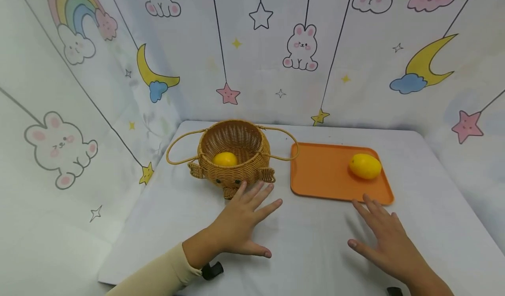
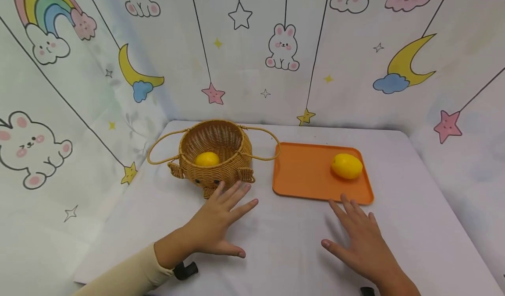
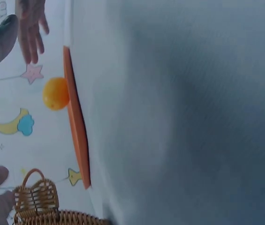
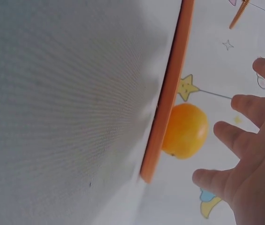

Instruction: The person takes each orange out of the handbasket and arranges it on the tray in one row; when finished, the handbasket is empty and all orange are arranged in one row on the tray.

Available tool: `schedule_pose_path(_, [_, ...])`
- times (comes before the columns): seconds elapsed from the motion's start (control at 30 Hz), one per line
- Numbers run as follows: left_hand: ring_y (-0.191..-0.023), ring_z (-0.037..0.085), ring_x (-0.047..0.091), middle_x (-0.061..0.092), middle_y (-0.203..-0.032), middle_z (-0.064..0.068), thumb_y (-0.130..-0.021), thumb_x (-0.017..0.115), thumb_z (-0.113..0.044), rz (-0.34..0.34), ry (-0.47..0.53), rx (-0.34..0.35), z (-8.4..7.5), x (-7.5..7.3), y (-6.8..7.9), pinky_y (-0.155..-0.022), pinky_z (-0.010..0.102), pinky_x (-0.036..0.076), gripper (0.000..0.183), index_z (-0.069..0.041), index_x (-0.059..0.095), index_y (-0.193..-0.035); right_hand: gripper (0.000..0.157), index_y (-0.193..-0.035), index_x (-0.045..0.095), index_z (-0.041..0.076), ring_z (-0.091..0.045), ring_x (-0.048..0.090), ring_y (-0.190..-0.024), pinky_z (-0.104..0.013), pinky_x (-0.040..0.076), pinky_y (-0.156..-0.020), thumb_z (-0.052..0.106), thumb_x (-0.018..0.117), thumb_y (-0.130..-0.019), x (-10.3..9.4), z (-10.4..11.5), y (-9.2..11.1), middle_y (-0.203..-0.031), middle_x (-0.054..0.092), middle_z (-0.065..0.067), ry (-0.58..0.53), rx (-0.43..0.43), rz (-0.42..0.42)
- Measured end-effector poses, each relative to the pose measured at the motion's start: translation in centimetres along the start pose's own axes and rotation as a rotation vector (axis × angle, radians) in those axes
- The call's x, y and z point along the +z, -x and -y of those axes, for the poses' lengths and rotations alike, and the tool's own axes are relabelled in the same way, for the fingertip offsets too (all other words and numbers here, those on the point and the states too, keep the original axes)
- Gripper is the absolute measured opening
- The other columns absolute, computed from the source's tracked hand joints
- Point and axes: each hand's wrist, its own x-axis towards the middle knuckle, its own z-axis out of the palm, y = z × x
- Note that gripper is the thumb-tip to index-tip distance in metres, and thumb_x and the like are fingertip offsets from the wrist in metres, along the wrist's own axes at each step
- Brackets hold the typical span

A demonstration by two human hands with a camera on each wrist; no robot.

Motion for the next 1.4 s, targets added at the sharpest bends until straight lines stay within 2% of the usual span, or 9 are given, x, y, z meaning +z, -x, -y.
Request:
schedule_pose_path(0.1, [-0.164,0.038,0.008,-0.004,-0.18,0.007,-0.073,0.054,-0.102,0.086,-0.026,-0.036,-0.6,0.4,-0.1,-0.125,0.071,0.012,0.128,-0.032,0.016,-0.173,0.097,-0.171,0.031,0.022,-0.053,0.014,-0.159,-0.085,0.0,-0.114,0.061,0.075,-0.093,0.2,0.1,0.2,-0.177,0.015,-0.018,0.022,-0.015,-0.01])
schedule_pose_path(0.2, [-0.165,0.036,0.003,-0.006,-0.179,0.007,-0.073,0.047,-0.104,0.128,-0.036,-0.066,-1.1,0.7,-0.2,-0.124,0.072,0.012,0.128,-0.035,0.007,-0.173,0.097,-0.171,0.029,0.025,-0.049,0.01,-0.161,-0.084,-0.004,-0.115,0.062,0.074,-0.094,0.4,0.3,0.4,-0.178,0.012,-0.015,0.062,-0.043,-0.029])
schedule_pose_path(0.5, [-0.164,0.03,-0.01,-0.01,-0.179,0.007,-0.072,0.045,-0.106,0.15,-0.018,-0.108,-1.7,1.2,-0.5,-0.124,0.072,0.012,0.13,-0.036,-0.002,-0.172,0.103,-0.173,0.016,0.031,-0.041,-0.004,-0.164,-0.078,-0.015,-0.115,0.069,0.07,-0.093,0.9,1.1,1.0,-0.18,-0.002,-0.006,0.126,-0.046,-0.018])
schedule_pose_path(0.67, [-0.165,0.033,-0.003,-0.007,-0.179,0.008,-0.073,0.047,-0.105,0.12,-0.017,-0.105,-1.8,1.4,-0.9,-0.124,0.072,0.015,0.131,-0.033,0.003,-0.173,0.106,-0.173,0.018,0.03,-0.04,-0.006,-0.164,-0.078,-0.015,-0.116,0.074,0.068,-0.092,1.0,1.4,1.1,-0.18,-0.003,-0.005,0.148,-0.034,-0.006])
schedule_pose_path(0.8, [-0.164,0.037,0.008,-0.004,-0.179,0.01,-0.072,0.05,-0.104,0.095,-0.017,-0.097,-1.9,1.6,-1.5,-0.123,0.072,0.017,0.132,-0.028,0.014,-0.174,0.107,-0.173,0.022,0.026,-0.039,-0.007,-0.164,-0.081,-0.008,-0.116,0.076,0.068,-0.09,0.8,1.6,1.1,-0.18,-0.001,-0.007,0.177,-0.029,-0.005])
schedule_pose_path(0.93, [-0.165,0.037,0.006,-0.007,-0.179,0.009,-0.073,0.048,-0.104,0.116,-0.011,-0.091,-2.1,2.1,-2.2,-0.125,0.07,0.015,0.132,-0.028,0.011,-0.174,0.109,-0.172,0.024,0.026,-0.044,-0.002,-0.163,-0.085,-0.002,-0.114,0.08,0.066,-0.088,0.7,1.5,1.1,-0.18,0.003,-0.011,0.183,0.003,0.025])
schedule_pose_path(1.13, [-0.165,0.032,-0.003,-0.007,-0.179,0.007,-0.074,0.048,-0.104,0.153,0.042,-0.054,-2.4,3.0,-5.4,-0.127,0.067,0.013,0.131,-0.033,0.0,-0.173,0.108,-0.172,0.026,0.024,-0.05,0.006,-0.161,-0.087,0.003,-0.112,0.08,0.066,-0.088,0.6,0.8,1.3,-0.178,0.01,-0.017,0.183,0.016,0.02])
schedule_pose_path(1.3, [-0.164,0.034,0.009,0.011,-0.179,0.011,-0.069,0.06,-0.101,0.15,0.128,-0.063,-2.4,3.6,-9.7,-0.129,0.058,0.015,0.135,-0.032,0.008,-0.174,0.106,-0.172,0.026,0.023,-0.05,0.008,-0.161,-0.084,-0.002,-0.115,0.074,0.071,-0.09,0.0,0.4,1.3,-0.178,0.01,-0.016,0.164,0.003,-0.023])
schedule_pose_path(1.4, [-0.163,0.036,0.015,0.016,-0.178,0.012,-0.068,0.063,-0.1,0.15,0.185,-0.077,-2.6,3.2,-12.4,-0.129,0.057,0.019,0.137,-0.032,0.009,-0.174,0.106,-0.172,0.025,0.023,-0.05,0.007,-0.161,-0.083,-0.004,-0.115,0.072,0.071,-0.091,-0.3,0.3,1.3,-0.178,0.01,-0.017,0.156,0.009,-0.032])
